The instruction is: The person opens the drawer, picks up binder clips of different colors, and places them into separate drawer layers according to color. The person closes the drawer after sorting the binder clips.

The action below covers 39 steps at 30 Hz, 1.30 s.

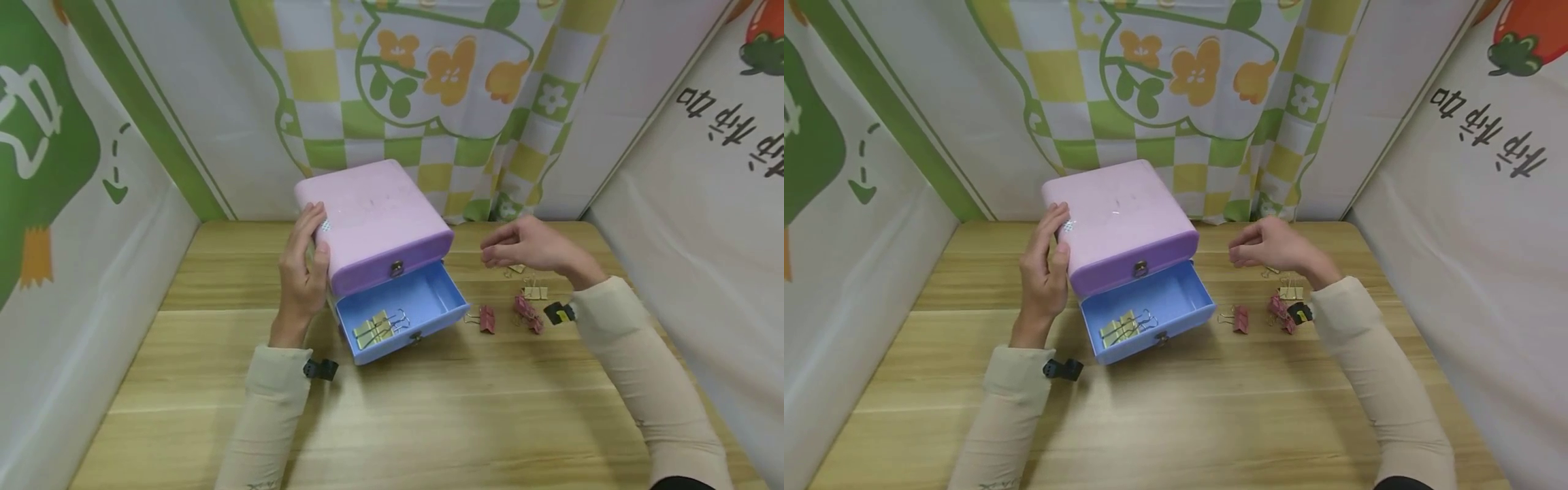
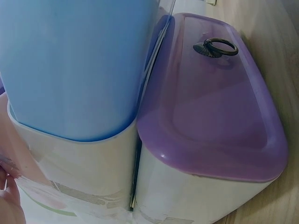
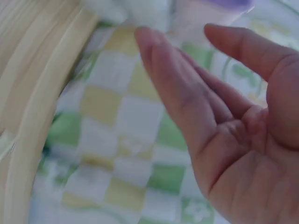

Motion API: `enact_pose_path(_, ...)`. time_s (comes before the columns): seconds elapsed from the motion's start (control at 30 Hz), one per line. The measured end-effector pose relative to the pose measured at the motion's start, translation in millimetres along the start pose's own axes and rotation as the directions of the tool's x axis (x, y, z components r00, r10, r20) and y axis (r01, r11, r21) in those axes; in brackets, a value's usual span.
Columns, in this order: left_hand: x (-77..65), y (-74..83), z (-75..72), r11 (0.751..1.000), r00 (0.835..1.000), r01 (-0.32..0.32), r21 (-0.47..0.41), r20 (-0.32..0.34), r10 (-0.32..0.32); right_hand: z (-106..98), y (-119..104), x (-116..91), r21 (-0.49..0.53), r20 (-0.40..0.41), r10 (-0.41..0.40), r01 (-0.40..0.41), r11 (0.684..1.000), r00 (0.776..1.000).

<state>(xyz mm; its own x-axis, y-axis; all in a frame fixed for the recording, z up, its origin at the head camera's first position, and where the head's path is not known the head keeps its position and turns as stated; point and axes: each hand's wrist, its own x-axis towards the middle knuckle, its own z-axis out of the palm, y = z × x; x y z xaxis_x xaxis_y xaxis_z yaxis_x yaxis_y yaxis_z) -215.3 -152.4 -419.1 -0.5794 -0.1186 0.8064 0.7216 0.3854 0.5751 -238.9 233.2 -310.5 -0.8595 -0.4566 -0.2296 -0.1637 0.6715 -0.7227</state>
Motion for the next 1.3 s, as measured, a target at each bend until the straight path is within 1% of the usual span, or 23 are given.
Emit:
enact_pose_path(0.03, 0.0, -0.2, -0.2, 1.0, 1.0, -0.001, 0.001, 0.0, 0.001, -3, 6, -1, -0.067, -0.032, 0.002, -0.005, 0.998, 0.999)
enact_pose_path(0.1, -0.5, -0.7, -0.4, 1.0, 1.0, -0.005, 0.001, -0.003, 0.005, -8, 19, -1, -0.19, -0.08, 0.009, -0.025, 0.981, 0.997)
enact_pose_path(0.17, -1.6, -1.0, -0.7, 1.0, 1.0, -0.011, -0.002, -0.007, 0.011, -12, 33, -1, -0.291, -0.102, 0.021, -0.05, 0.955, 0.995)
enact_pose_path(0.23, -3.3, -1.2, -1.3, 1.0, 1.0, -0.015, -0.009, -0.015, 0.015, -15, 48, -1, -0.352, -0.099, 0.049, -0.081, 0.932, 0.994)
enact_pose_path(0.37, -6.5, -0.5, -2.5, 1.0, 1.0, -0.015, -0.016, -0.019, 0.015, -18, 74, 0, -0.415, -0.078, 0.099, -0.123, 0.902, 0.992)
enact_pose_path(0.47, -7.8, -0.4, -3.0, 1.0, 1.0, -0.011, -0.014, -0.016, 0.011, -19, 91, 3, -0.444, -0.072, 0.11, -0.131, 0.886, 0.991)
enact_pose_path(0.77, -5.5, 0.4, -3.8, 1.0, 1.0, -0.019, -0.007, -0.004, 0.019, -16, 128, 12, -0.507, -0.066, 0.16, -0.171, 0.845, 0.985)
enact_pose_path(0.83, -4.8, 0.2, -3.6, 1.0, 1.0, -0.019, -0.008, -0.001, 0.019, -16, 133, 14, -0.508, -0.049, 0.164, -0.165, 0.845, 0.985)
enact_pose_path(1.0, -2.7, -1.4, -2.4, 1.0, 1.0, -0.03, -0.005, 0.002, 0.03, -15, 141, 15, -0.476, -0.001, 0.17, -0.15, 0.866, 0.985)
enact_pose_path(1.3, -1.4, -2.0, -1.7, 0.999, 0.999, -0.036, -0.003, 0.001, 0.036, -16, 148, 14, -0.441, 0.028, 0.142, -0.116, 0.89, 0.989)
